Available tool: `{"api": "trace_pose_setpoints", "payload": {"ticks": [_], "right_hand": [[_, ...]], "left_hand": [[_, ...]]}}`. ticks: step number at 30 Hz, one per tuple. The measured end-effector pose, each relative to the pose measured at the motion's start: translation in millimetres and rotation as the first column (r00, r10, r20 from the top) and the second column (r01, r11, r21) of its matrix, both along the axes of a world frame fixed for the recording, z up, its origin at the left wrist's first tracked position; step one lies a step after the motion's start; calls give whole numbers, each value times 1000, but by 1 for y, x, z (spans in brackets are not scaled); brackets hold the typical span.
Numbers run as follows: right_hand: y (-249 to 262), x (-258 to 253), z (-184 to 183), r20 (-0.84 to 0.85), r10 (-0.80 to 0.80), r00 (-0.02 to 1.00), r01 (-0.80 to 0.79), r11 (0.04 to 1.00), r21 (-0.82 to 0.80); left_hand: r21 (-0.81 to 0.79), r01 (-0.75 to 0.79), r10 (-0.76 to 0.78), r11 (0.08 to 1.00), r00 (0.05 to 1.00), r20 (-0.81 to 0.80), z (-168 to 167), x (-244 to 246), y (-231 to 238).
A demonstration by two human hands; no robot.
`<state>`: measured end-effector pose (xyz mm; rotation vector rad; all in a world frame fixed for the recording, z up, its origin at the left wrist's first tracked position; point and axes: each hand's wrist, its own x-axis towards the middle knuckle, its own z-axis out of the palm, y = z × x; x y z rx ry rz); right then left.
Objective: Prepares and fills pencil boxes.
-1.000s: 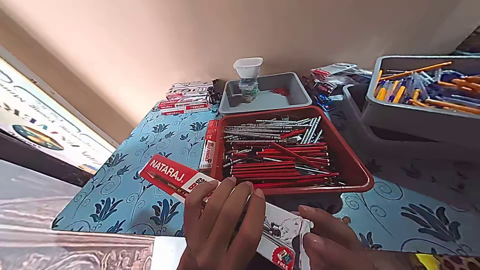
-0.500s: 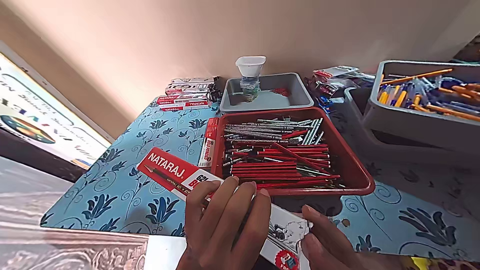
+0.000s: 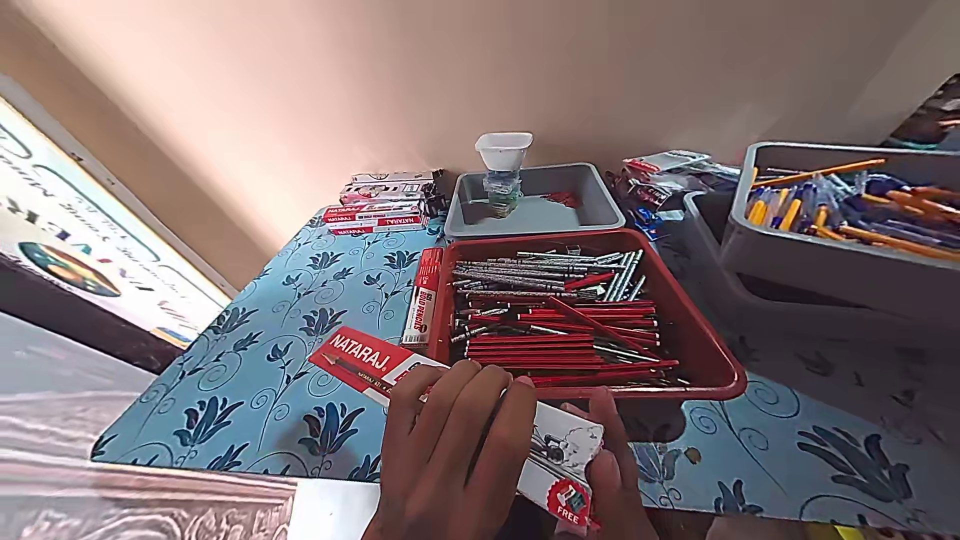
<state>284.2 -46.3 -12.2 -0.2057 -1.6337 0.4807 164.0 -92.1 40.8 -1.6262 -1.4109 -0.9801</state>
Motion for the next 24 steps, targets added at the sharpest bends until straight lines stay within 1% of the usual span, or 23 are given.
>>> {"api": "trace_pose_setpoints", "payload": {"ticks": [4,8,11,13,14,16,18,20,24], "right_hand": [[5,-3,-2,11,24,1000,-23,999,-27],[8,-3,0,-73,131,989,-136,988,-79],[5,-7,6,-151,139,979,-164,972,-168],[7,-4,8,-147,175,974,-204,955,-215],[10,-1,8,-121,197,973,-219,954,-206],[23,8,5,-26,218,976,-220,968,-121],[36,18,6,103,155,983,-156,988,-2],[49,28,10,195,81,977,-103,989,109],[58,42,15,299,37,954,-113,964,240]], "left_hand": [[-40,-48,47,998,998,-31,1,1,-2],[-78,-54,51,996,998,-39,1,5,-3],[-107,-70,63,992,996,-64,2,4,-2],[-137,-76,65,988,994,-83,1,2,-1],[-146,-77,65,986,994,-89,1,1,-1],[-166,-68,52,984,994,-100,2,-2,-2],[-205,-49,28,977,994,-108,4,-4,-3],[-253,-45,12,967,992,-128,5,-4,-5],[-295,-30,-12,955,990,-139,3,-1,-5]]}}
